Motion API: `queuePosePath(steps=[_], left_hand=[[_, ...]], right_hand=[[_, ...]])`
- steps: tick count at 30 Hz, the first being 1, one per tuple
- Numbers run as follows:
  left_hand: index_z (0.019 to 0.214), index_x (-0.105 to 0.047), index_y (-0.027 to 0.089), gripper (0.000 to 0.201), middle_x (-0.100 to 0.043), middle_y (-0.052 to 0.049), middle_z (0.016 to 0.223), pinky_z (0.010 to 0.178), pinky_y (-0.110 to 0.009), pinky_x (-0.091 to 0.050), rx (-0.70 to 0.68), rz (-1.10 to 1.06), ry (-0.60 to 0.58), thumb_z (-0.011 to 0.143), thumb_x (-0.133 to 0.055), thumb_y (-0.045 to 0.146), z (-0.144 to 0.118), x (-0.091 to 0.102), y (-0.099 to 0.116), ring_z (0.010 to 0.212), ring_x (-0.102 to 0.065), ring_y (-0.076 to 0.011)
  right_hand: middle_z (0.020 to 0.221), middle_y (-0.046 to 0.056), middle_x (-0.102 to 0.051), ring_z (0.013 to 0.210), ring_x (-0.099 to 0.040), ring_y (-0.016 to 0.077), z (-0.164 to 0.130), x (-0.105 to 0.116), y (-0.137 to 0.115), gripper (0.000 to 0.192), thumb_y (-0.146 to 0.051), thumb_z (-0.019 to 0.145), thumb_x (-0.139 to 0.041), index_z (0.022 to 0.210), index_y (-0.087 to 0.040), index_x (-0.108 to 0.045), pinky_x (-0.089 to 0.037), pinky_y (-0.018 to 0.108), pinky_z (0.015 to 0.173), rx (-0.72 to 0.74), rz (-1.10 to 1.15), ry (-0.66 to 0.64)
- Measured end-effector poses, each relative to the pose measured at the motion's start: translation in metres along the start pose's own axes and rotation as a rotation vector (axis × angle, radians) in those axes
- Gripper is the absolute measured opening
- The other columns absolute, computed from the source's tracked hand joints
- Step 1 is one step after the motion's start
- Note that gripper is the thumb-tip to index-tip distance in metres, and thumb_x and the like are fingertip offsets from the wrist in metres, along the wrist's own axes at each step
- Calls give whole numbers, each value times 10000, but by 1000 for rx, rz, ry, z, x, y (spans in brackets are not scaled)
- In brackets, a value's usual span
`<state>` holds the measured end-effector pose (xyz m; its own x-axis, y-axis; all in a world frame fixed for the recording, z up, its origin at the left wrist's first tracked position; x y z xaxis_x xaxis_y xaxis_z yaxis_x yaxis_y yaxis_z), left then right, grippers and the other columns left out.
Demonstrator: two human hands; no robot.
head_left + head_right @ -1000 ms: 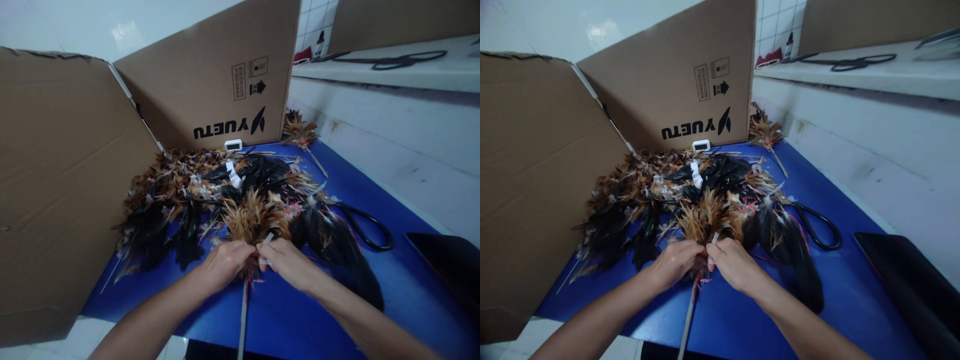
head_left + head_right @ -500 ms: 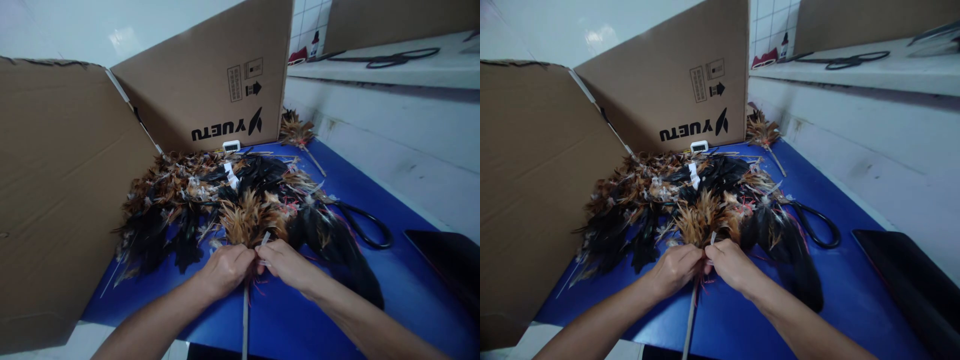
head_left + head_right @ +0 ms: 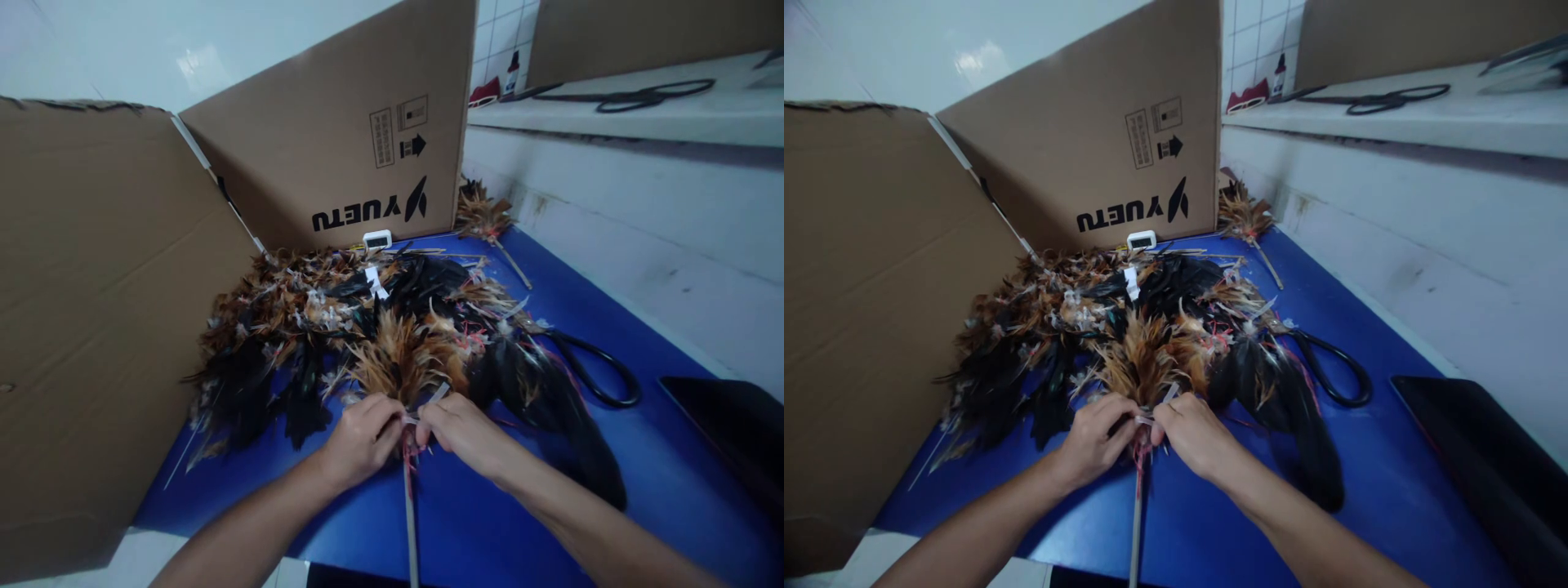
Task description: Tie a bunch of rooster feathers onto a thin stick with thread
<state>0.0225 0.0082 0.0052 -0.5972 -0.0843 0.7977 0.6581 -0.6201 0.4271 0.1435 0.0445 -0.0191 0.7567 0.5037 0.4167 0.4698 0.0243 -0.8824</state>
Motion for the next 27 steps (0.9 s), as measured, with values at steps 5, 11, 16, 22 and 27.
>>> queuePosePath(steps=[5,11,16,22,27], left_hand=[[826,-568,159,88,-598,-23,718,661,-212,-431,186,-122,79,844,-497,208,-2,7,-6,688,-552,-110],[820,-537,158,164,-619,-28,755,599,-218,-463,463,-420,143,856,-480,308,-13,-3,-24,629,-580,-110],[795,-496,163,183,-599,-5,727,588,-216,-468,572,-565,224,841,-494,340,-18,-6,-27,605,-574,-105],[772,-494,167,163,-535,16,703,609,-209,-430,616,-402,329,838,-486,316,-23,-3,-24,629,-531,-101],[786,-489,174,136,-521,5,752,648,-220,-419,642,-301,403,844,-460,293,-28,-5,-22,688,-518,-112]], right_hand=[[420,-10,-514,453,-472,112,2,-3,8,395,-253,768,-344,510,-160,-629,-346,230,533,-35,3,0],[402,-9,-552,478,-536,125,0,-4,6,391,-261,790,-322,531,-173,-602,-383,221,562,-15,-16,-17],[436,7,-577,490,-541,128,-1,-3,1,402,-227,811,-319,491,-187,-559,-359,229,544,61,-193,16],[516,25,-603,530,-534,137,-5,-4,-11,382,-154,817,-355,497,-197,-560,-318,240,543,173,-488,35],[692,58,-664,635,-574,159,-6,-4,-15,368,-178,841,-333,624,-189,-629,-276,260,550,135,-562,78]])
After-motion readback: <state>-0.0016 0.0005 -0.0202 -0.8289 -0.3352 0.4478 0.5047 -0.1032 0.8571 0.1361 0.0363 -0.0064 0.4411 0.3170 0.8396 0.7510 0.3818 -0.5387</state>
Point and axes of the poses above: each hand's wrist, its own z-axis towards the middle knuckle, its own x-axis out of the back of the hand, y = z × x, the point moved 6 cm from there along z, towards the middle knuckle
